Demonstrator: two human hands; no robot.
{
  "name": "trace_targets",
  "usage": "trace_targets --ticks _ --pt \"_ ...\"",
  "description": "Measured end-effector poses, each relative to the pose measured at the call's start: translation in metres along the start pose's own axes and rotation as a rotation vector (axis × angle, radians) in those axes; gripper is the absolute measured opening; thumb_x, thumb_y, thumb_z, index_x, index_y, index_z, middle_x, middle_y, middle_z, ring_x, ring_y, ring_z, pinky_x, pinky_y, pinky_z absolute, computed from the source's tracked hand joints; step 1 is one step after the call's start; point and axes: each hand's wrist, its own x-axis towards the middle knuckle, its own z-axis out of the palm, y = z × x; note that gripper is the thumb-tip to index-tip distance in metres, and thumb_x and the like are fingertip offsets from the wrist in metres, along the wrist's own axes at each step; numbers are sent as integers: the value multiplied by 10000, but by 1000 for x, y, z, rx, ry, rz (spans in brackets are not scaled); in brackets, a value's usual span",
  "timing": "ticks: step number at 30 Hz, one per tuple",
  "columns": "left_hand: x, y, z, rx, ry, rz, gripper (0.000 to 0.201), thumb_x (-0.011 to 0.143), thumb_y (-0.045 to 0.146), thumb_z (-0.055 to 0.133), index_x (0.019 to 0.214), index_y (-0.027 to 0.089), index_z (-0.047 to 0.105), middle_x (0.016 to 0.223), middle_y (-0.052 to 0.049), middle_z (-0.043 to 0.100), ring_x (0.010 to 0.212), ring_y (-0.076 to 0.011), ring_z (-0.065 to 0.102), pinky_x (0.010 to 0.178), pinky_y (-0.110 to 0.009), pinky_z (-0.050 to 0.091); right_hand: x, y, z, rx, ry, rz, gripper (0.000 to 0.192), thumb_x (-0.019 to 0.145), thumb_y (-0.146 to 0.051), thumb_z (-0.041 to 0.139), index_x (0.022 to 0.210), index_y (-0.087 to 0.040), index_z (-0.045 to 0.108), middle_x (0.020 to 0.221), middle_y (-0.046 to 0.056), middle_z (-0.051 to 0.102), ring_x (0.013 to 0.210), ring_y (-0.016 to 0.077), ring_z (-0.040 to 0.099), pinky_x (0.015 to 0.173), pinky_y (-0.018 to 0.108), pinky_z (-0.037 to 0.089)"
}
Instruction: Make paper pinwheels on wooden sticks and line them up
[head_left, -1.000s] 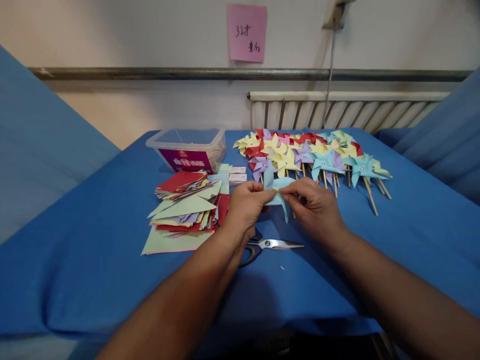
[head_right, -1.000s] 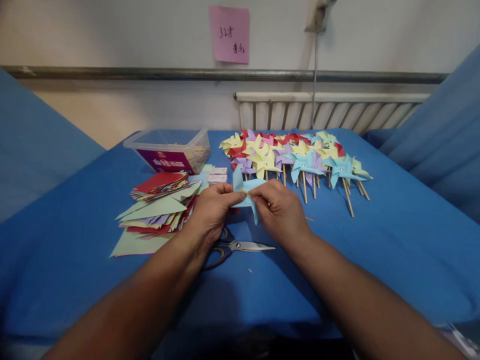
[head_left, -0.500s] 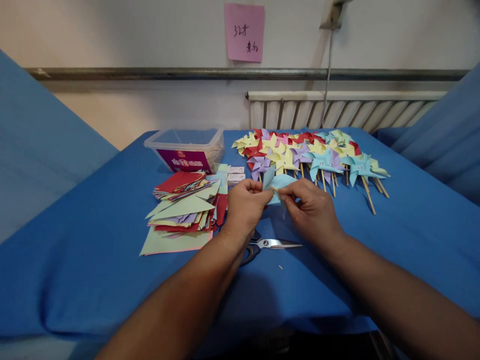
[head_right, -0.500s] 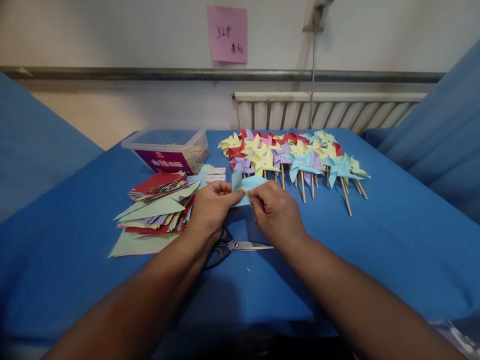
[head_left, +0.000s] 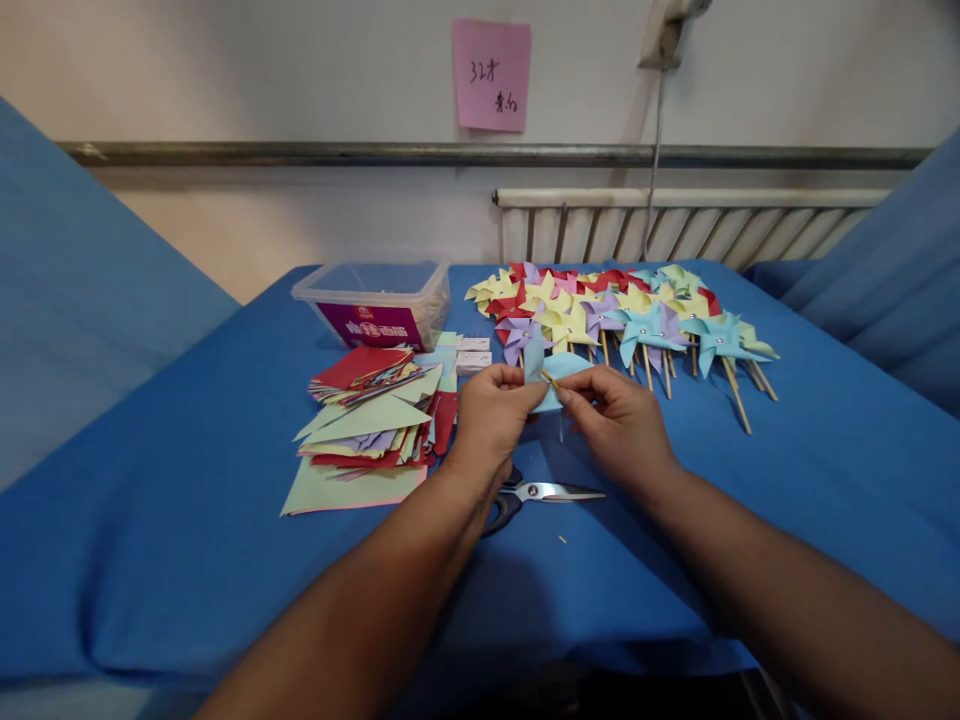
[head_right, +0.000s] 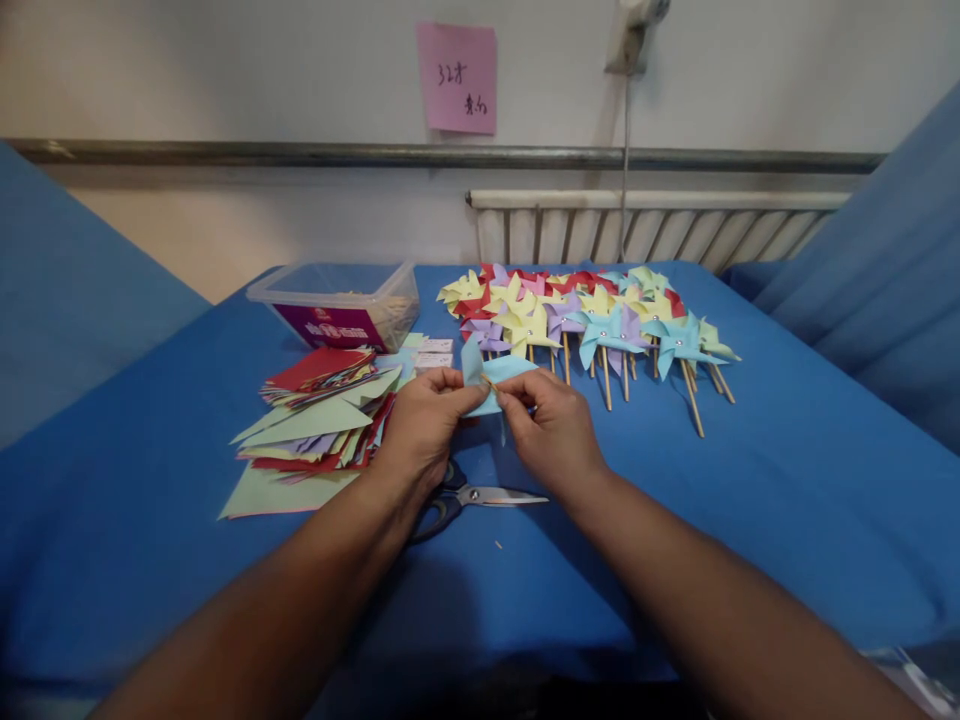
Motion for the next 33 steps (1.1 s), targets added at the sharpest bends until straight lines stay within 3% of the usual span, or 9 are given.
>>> trace_targets --ticks 5,11,33 --pt "3 -2 -1 -15 16 12 248 537 236 760 614 171 534 524 66 497 473 -75 450 470 -201 395 1 0 3 239 -48 201 154 811 -339 627 820 -191 670 666 1 637 576 139 589 512 257 479" --pt "3 -3 -2 -14 -10 7 240 545 237 767 619 167 550 539 59 517 474 -69 450 472 -194 383 4 -2 5 355 -51 309 185 753 -375 675 770 -195 635 599 -18 620 539 136 586 463 246 470" --pt "0 0 -1 31 -12 -21 209 532 212 735 631 169 556 538 50 515 462 -74 447 449 -197 372 4 0 4 330 -57 307 191 746 -375 668 773 -191 622 585 -25 598 522 130 565 466 245 446"
